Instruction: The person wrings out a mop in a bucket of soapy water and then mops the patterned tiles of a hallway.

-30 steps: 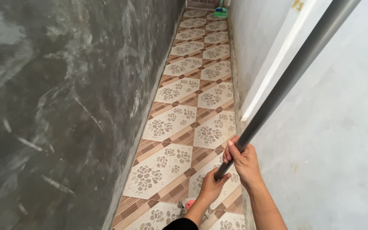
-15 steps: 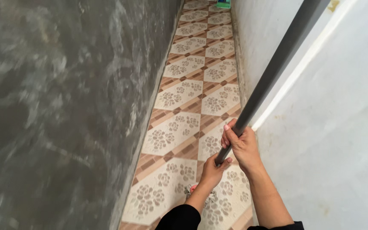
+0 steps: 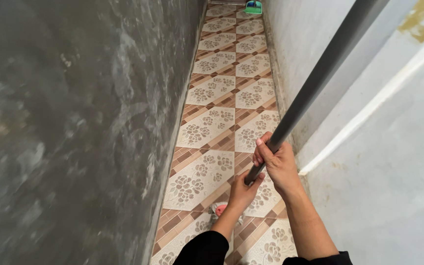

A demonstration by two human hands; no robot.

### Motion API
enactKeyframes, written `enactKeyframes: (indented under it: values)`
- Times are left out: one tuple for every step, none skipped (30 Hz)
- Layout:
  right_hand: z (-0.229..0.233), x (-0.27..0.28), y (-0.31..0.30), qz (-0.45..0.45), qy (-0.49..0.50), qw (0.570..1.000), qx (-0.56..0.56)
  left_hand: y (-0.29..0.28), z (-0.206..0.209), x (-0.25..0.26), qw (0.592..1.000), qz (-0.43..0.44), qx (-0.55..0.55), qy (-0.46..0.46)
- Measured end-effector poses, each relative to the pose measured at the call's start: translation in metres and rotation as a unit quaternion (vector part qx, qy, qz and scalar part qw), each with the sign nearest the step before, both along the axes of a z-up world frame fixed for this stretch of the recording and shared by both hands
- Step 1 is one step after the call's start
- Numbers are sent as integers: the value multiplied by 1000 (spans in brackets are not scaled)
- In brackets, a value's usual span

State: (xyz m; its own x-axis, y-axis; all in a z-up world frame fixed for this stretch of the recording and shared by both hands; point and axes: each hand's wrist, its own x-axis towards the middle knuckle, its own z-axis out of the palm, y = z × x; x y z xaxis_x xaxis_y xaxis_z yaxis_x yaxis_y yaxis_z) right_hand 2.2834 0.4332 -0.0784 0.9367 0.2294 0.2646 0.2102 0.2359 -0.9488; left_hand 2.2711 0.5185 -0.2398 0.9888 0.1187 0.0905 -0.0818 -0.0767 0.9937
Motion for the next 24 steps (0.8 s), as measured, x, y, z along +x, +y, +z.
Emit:
enactKeyframes:
  values:
    - [0, 12, 2, 2, -1, 1000, 0, 4, 3, 14, 1000, 2, 15, 10]
    - [-1, 24, 3, 3, 0, 1000, 0, 6, 4, 27, 999, 5, 29, 21]
    - [-3, 36, 3, 3, 1, 1000, -1, 7, 3, 40, 999, 8, 43, 32]
    - [-5, 50, 4, 4, 1, 1000, -1, 8, 2, 53, 997, 11, 52, 48]
    - [-7, 64, 4, 0, 5, 1000, -4, 7, 0, 67, 996, 14, 61, 63]
    - [-8, 79, 3, -4, 7, 1000, -7, 5, -2, 82, 994, 18, 70, 77]
    - [-9, 95, 1, -8, 10, 1000, -10, 4, -4, 98, 996, 19, 61, 65]
    - [-11, 112, 0, -5, 16, 1000, -7, 2, -7, 114, 997, 20, 51, 53]
    - [-13, 130, -1, -3, 22, 1000, -5, 0, -10, 131, 998, 21, 41, 41]
    - [-13, 147, -3, 0, 30, 1000, -2, -2, -12, 147, 998, 21, 42, 31]
    - [-13, 165, -6, 6, 28, 1000, 8, -5, -14, 163, 999, 22, 43, 22]
    - [-12, 184, -9, 13, 26, 999, 18, -6, -16, 180, 999, 23, 44, 12]
    - [-11, 201, -11, 20, 25, 999, 28, -8, -17, 196, 997, 24, 56, 40]
    - [-11, 217, -12, 21, 26, 999, 23, -10, -19, 210, 995, 25, 67, 69]
    - [-11, 231, -11, 22, 28, 999, 18, -13, -21, 223, 992, 26, 78, 97]
    - [-10, 246, -12, 22, 28, 999, 13, -14, -22, 237, 992, 25, 77, 96]
    - [-10, 260, -13, 26, 26, 999, 5, -16, -24, 251, 992, 25, 76, 95]
    - [-11, 270, -12, 33, 29, 999, -2, -16, -26, 260, 992, 27, 76, 98]
    - [-12, 280, -12, 40, 31, 999, -8, -17, -27, 271, 993, 29, 63, 94]
    - [-13, 290, -11, 42, 33, 998, -13, -15, -28, 283, 994, 30, 51, 90]
    - [-14, 300, -10, 45, 35, 998, -18, -14, -29, 293, 995, 31, 39, 86]
    - [-14, 312, -10, 46, 33, 998, -23, -14, -28, 305, 994, 38, 51, 91]
    - [-14, 324, -8, 53, 30, 998, -14, -14, -28, 316, 992, 46, 63, 96]
    - [-15, 335, -8, 59, 28, 998, -6, -13, -29, 328, 991, 52, 75, 101]
